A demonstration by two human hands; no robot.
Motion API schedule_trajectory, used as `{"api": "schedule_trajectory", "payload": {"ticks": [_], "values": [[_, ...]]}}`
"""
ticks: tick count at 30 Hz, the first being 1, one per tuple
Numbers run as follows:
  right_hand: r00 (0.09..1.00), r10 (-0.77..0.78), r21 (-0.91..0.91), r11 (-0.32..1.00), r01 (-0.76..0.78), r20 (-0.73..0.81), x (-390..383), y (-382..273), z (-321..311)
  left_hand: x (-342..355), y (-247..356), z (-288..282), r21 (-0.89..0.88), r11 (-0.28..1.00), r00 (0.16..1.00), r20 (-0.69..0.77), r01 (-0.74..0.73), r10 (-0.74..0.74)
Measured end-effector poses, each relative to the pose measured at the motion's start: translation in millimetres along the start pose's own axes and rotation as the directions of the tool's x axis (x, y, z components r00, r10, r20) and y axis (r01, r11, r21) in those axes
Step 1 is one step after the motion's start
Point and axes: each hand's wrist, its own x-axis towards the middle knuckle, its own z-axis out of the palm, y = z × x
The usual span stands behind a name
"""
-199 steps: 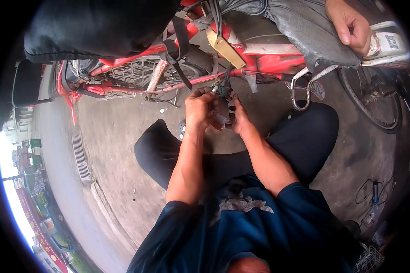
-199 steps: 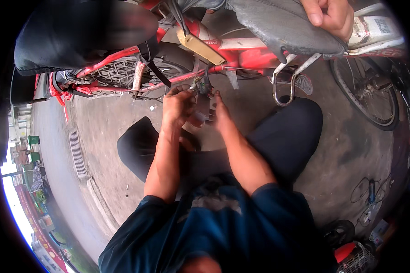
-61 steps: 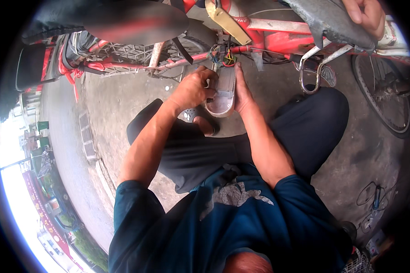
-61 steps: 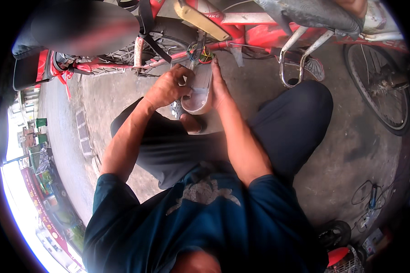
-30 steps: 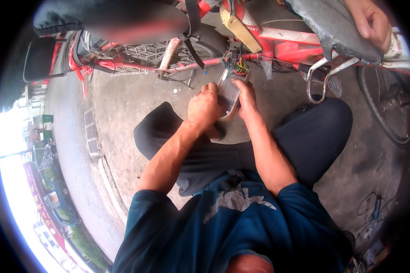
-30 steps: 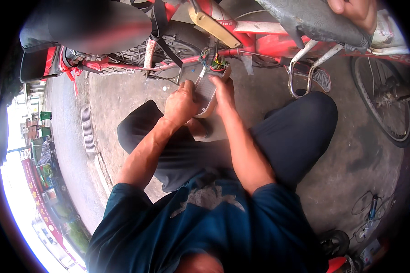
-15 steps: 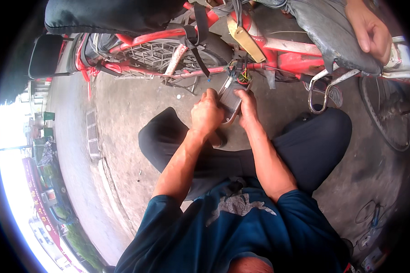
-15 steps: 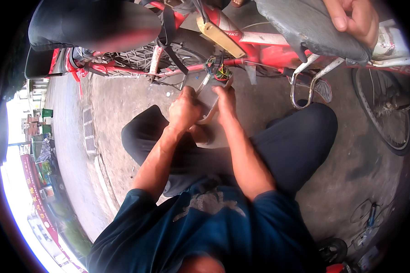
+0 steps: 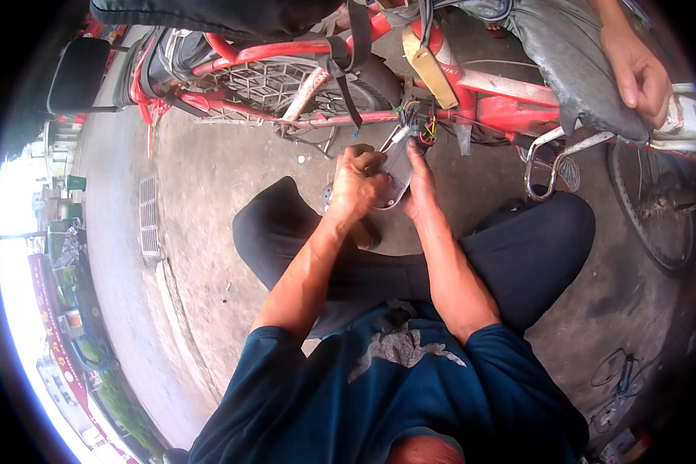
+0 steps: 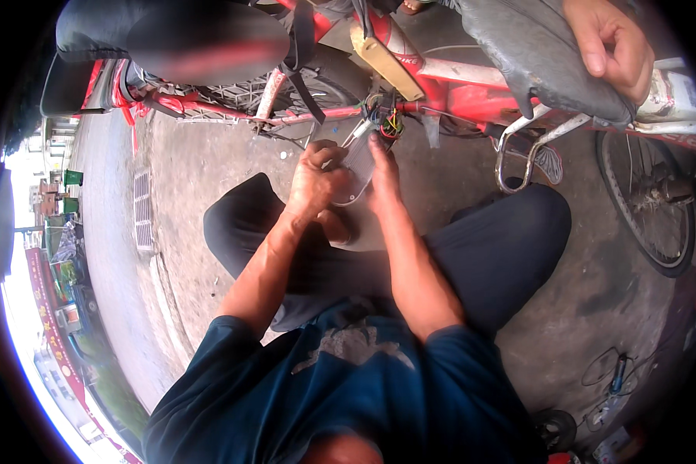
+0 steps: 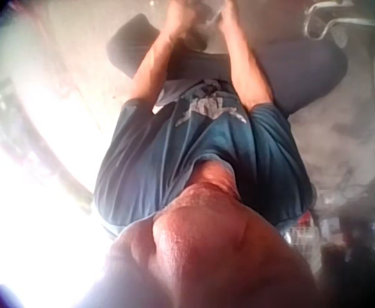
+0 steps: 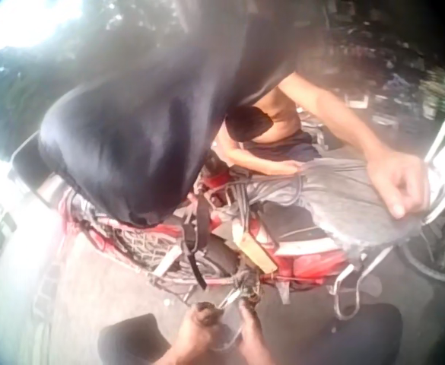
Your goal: The person inserts an electrical controller into its casing, connects the wiring on a bicycle by hand, and fastens components on the bicycle frame using a screwdriver.
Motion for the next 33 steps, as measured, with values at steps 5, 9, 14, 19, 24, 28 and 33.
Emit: {"api": "schedule_trajectory", "payload": {"ticks": [5,9,14,19,24,28,33], "values": [[0.998,0.063,0.005,0.998,-0.063,-0.025,-1.1,-3.0,2.6,-0.2,25.4,-18.2,-0.252,0.932,0.965,0.048,0.260,-0.256],[1.000,0.015,-0.059,0.998,-0.016,-0.022,6.2,-1.5,-3.7,2.2,34.9,-22.7,-0.165,0.954,0.968,0.061,0.249,-0.242],[0.999,-0.026,-0.134,0.991,0.021,-0.036,10.3,-1.3,-13.8,31.0,62.1,-46.0,-0.524,0.648,0.816,0.186,0.553,-0.547],[0.988,-0.122,-0.235,0.967,0.097,-0.094,12.0,1.2,-17.2,46.8,31.3,-25.8,-0.155,0.915,0.913,0.241,0.371,-0.329],[0.976,-0.191,-0.280,0.947,0.155,-0.105,3.0,-4.0,-6.9,48.5,41.7,-21.1,0.186,0.958,0.956,0.157,0.217,-0.247],[0.973,-0.220,-0.325,0.927,0.187,-0.069,1.4,-8.4,-5.0,56.0,31.8,-17.3,0.137,0.967,0.964,0.128,0.215,-0.232],[0.971,-0.212,-0.313,0.935,0.168,-0.112,6.4,-9.9,-11.0,69.9,38.2,-37.6,-0.230,0.820,0.822,0.390,0.524,-0.416]]}}
